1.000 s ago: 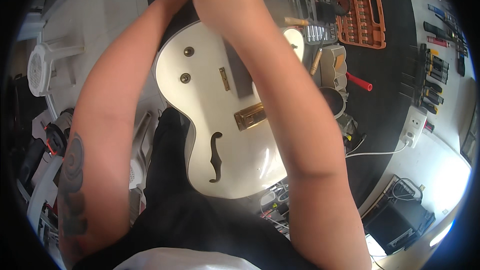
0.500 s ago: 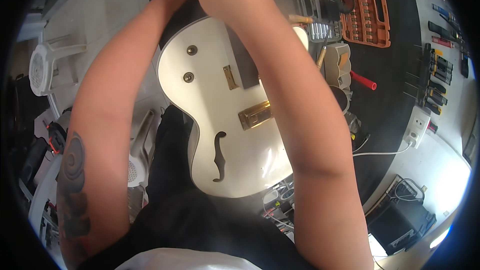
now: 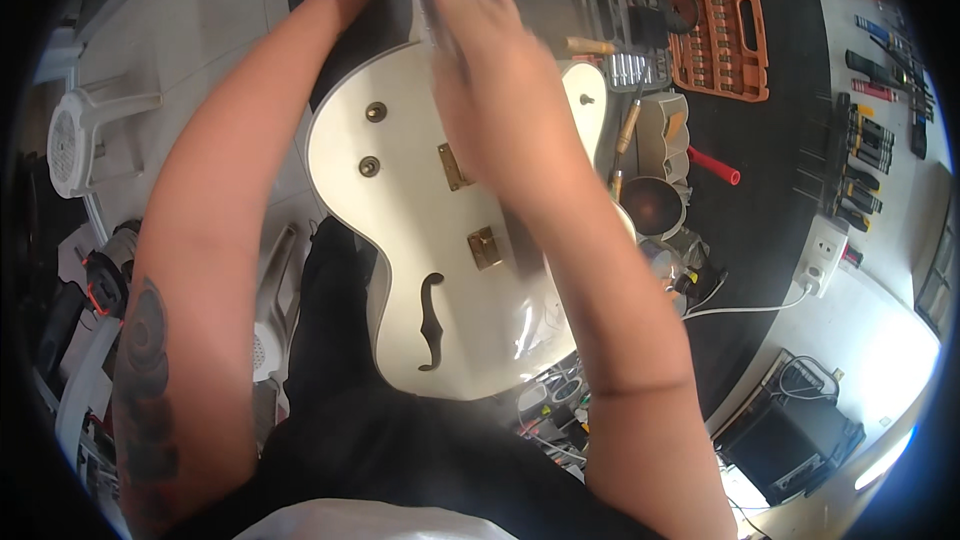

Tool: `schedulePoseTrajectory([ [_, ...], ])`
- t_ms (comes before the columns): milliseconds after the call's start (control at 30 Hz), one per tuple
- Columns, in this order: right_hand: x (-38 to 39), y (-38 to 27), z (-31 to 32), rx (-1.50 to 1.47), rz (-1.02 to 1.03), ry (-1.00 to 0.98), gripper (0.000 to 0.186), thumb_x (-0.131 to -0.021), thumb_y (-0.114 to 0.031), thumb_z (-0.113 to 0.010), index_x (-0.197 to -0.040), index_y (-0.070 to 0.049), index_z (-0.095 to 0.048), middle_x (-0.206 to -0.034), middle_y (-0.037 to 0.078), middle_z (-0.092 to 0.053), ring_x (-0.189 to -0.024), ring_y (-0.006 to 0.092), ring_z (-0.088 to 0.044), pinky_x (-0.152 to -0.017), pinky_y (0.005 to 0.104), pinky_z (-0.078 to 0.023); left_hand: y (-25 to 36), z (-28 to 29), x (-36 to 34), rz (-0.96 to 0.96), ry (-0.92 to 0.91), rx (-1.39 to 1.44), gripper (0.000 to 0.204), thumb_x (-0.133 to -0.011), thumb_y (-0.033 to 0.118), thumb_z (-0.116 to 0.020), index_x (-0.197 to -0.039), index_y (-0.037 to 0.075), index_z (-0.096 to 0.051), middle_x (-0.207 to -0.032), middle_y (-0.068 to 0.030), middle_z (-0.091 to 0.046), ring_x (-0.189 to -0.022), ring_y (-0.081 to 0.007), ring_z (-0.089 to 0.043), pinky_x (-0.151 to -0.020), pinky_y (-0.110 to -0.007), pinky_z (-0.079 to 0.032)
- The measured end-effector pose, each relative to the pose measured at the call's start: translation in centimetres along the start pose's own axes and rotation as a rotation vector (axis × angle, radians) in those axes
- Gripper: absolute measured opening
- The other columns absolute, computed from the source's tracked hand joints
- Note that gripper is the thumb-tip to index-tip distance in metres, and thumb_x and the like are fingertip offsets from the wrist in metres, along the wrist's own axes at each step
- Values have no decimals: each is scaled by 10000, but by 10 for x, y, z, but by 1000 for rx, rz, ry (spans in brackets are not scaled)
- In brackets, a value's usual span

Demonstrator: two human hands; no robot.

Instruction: The person sands the fretboard of a white electric guitar using a sanding block. They hold the guitar on a workbench and repeatedly rub the sanding block along the length of the fretboard, focusing on the area between the frets. The person adjusts their grip and the guitar's position multiple times to ensure even coverage.

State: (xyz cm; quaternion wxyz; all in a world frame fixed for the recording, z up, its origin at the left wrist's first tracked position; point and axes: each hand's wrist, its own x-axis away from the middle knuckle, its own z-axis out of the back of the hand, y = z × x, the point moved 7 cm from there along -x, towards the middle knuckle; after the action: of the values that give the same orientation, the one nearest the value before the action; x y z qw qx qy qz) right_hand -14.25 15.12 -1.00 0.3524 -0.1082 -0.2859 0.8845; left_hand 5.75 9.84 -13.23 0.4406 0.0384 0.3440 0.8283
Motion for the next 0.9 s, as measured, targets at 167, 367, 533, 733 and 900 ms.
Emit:
schedulePoseTrajectory([
  [167,-24,-6,6,61,16,8,661,-980,-20,-633,-1618,-98,-475,-1458,247,-653,-1403,388,-600,-1161,421,-453,2,-8,0,-48,159,-35,284,-989,247,-647,-1215,86,-584,-1281,-133,-690,-1285,-340,-620,-1021,-653,-425],
  [367,-35,1,1,41,-47,16,715,-918,14,-573,-1608,-116,-440,-1406,297,-628,-1303,562,-568,-1200,577,-427,4,-7,-3,-9,58,3,293,-981,246,-663,-1214,83,-594,-1309,-135,-678,-1300,-337,-609,-1028,-655,-418],
  [533,11,-5,-2,157,128,87,726,-904,43,-576,-1607,-55,-426,-1351,300,-656,-1305,522,-590,-1167,603,-444,-5,-7,2,-6,115,14,329,-974,246,-676,-1244,75,-596,-1318,-144,-678,-1313,-337,-606,-1049,-643,-419],
  [733,-62,-15,8,39,-293,-153,692,-892,41,-579,-1570,-49,-473,-1156,267,-719,-1124,488,-684,-1123,601,-482,13,-18,1,-71,157,-88,444,-1007,311,-633,-1363,55,-560,-1375,-136,-670,-1338,-324,-607,-1051,-661,-433],
  [900,21,-4,-5,85,110,21,780,-906,40,-602,-1645,-131,-419,-1526,259,-571,-1417,532,-505,-1203,561,-429,-13,-13,-1,-9,4,-67,476,-1054,352,-520,-1414,41,-539,-1453,-153,-633,-1383,-321,-579,-1071,-670,-422],
])
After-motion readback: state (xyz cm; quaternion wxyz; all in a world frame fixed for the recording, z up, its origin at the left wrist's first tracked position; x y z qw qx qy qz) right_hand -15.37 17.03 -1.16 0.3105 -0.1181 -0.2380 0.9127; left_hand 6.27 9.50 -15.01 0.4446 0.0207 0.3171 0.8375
